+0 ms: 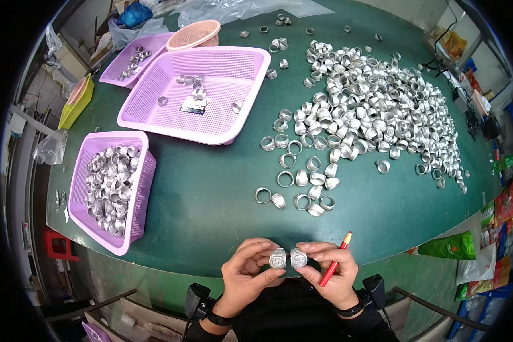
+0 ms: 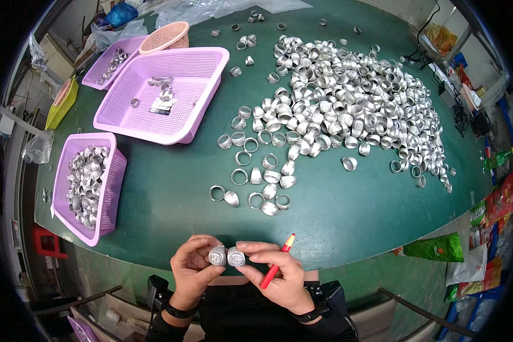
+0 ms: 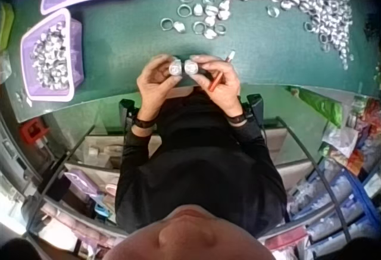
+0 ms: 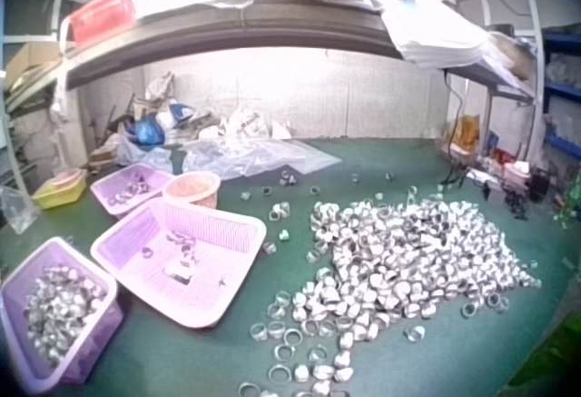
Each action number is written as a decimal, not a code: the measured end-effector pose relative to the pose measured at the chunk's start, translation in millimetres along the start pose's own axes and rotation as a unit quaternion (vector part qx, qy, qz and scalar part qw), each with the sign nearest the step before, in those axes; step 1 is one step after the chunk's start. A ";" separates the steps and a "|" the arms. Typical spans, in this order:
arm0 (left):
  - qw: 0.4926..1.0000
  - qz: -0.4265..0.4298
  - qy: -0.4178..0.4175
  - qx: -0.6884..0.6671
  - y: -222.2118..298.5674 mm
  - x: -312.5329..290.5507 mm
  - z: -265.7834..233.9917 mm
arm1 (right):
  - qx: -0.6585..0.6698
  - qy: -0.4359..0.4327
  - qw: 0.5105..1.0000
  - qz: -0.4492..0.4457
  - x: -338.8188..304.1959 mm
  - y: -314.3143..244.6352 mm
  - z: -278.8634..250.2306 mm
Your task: Inspecting and marking metal rings with a red pen in a workshop setting.
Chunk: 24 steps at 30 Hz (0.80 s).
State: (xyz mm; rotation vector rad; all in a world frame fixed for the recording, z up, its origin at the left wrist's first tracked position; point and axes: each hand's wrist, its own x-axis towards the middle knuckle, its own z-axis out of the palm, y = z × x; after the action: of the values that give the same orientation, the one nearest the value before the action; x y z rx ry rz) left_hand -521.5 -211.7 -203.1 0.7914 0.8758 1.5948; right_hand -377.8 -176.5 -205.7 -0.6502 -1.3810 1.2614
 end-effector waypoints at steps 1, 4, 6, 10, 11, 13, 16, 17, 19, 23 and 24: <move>0.999 0.017 -0.016 0.031 -1.3 0.1 -0.2 | 0.005 0.000 1.000 -0.007 -0.1 0.3 0.1; 0.997 0.033 -0.032 0.064 -2.0 0.5 1.0 | -0.013 -0.019 1.000 0.006 -2.3 -1.4 0.1; 0.997 0.032 -0.032 0.065 -3.0 0.7 1.0 | -0.006 -0.014 1.000 0.016 -4.7 -1.7 0.2; 0.997 0.003 -0.026 0.070 -3.3 -3.7 0.1 | 0.052 0.008 0.997 0.053 -3.3 -0.1 -2.1; 0.998 -0.046 -0.005 0.035 -2.6 -5.5 0.7 | 0.051 0.008 0.997 0.052 -3.6 -1.1 -1.5; 0.995 -0.101 -0.004 -0.012 -4.0 -8.0 0.1 | 0.240 0.067 0.950 0.186 -4.9 -4.1 0.6; 0.981 -0.178 0.002 -0.080 -3.1 -8.3 3.1 | 0.270 0.065 0.934 0.226 -6.5 -4.3 -1.7; 0.974 -0.202 0.007 -0.101 -2.8 -8.1 4.6 | 0.270 0.066 0.934 0.226 -5.7 -5.6 -1.7; 0.972 -0.208 0.000 -0.108 -4.3 -9.7 1.9 | 0.261 0.067 0.933 0.239 -3.2 -9.1 -0.3; 0.973 -0.195 -0.010 -0.126 -4.7 -11.5 2.0 | 0.269 0.066 0.929 0.244 -3.9 -10.4 -0.6; 0.973 -0.195 -0.011 -0.126 -2.3 -10.9 4.0 | 0.269 0.063 0.928 0.250 -4.0 -11.1 -0.6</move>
State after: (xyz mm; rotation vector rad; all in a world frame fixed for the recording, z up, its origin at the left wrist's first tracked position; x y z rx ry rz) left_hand -515.0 -221.5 -203.6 0.4246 0.7415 1.3120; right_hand -373.2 -183.0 -196.9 -0.6970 -0.7156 1.8753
